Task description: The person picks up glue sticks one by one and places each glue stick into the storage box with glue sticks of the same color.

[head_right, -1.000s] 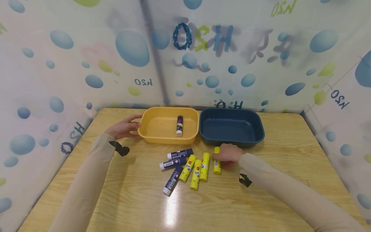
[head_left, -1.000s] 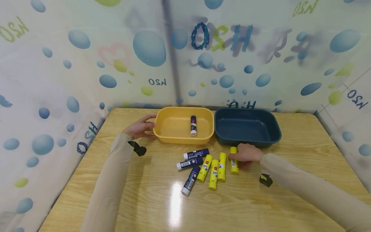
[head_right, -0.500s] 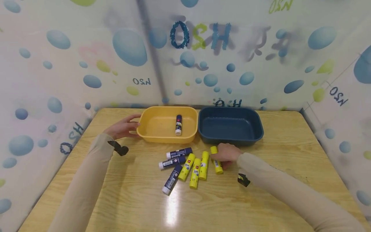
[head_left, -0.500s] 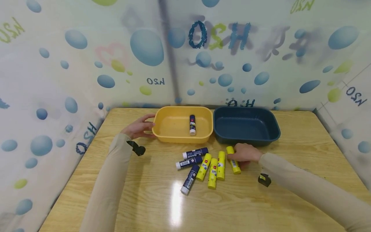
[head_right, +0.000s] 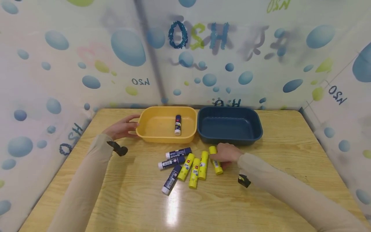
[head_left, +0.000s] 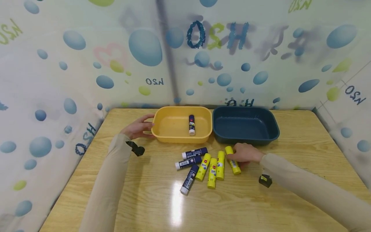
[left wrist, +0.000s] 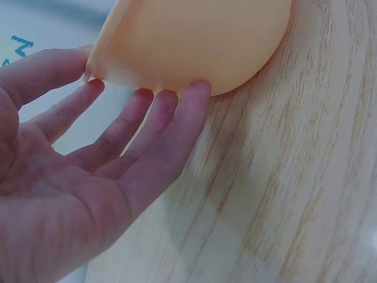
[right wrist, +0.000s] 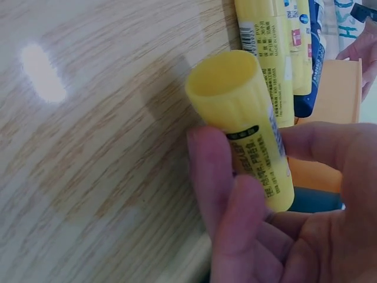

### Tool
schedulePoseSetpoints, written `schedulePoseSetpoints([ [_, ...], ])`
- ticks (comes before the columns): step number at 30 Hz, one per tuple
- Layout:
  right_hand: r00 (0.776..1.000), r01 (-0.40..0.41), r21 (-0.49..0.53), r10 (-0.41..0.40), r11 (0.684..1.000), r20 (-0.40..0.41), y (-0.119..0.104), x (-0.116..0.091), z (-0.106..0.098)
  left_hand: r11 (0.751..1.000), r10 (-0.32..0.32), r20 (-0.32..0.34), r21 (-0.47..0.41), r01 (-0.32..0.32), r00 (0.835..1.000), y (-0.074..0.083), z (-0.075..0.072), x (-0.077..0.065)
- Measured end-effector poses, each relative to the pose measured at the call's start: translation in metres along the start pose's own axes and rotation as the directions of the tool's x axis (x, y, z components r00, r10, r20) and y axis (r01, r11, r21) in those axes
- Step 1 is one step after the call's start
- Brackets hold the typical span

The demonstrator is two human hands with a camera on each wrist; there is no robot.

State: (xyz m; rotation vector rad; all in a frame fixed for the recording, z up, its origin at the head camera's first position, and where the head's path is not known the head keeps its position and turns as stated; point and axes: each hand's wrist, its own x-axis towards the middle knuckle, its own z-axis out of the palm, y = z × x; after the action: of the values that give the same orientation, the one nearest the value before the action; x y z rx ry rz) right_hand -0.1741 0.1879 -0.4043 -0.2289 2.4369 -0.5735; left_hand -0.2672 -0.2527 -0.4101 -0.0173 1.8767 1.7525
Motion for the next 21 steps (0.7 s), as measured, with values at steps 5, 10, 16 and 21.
schedulePoseSetpoints([
  [5, 1.000, 0.013, 0.005, -0.013, 1.000, -0.004, -0.002, -0.006, -0.001, 1.000, 0.003, 0.009, -0.002, -0.003, 1.000, -0.001, -0.001, 0.001],
  [10, 0.999, 0.045, 0.006, -0.045, 0.999, -0.010, -0.007, -0.013, -0.004, 1.000, 0.014, 0.017, -0.003, -0.014, 1.000, -0.001, 0.000, 0.001],
  [16, 0.996, 0.088, -0.001, -0.088, 0.996, -0.013, -0.017, -0.025, -0.014, 1.000, -0.005, -0.001, -0.030, 0.005, 1.000, 0.000, 0.000, -0.001],
  [21, 0.996, 0.086, 0.003, -0.086, 0.996, -0.001, -0.026, -0.031, -0.025, 1.000, -0.002, 0.000, -0.023, 0.002, 1.000, 0.000, 0.000, -0.001],
])
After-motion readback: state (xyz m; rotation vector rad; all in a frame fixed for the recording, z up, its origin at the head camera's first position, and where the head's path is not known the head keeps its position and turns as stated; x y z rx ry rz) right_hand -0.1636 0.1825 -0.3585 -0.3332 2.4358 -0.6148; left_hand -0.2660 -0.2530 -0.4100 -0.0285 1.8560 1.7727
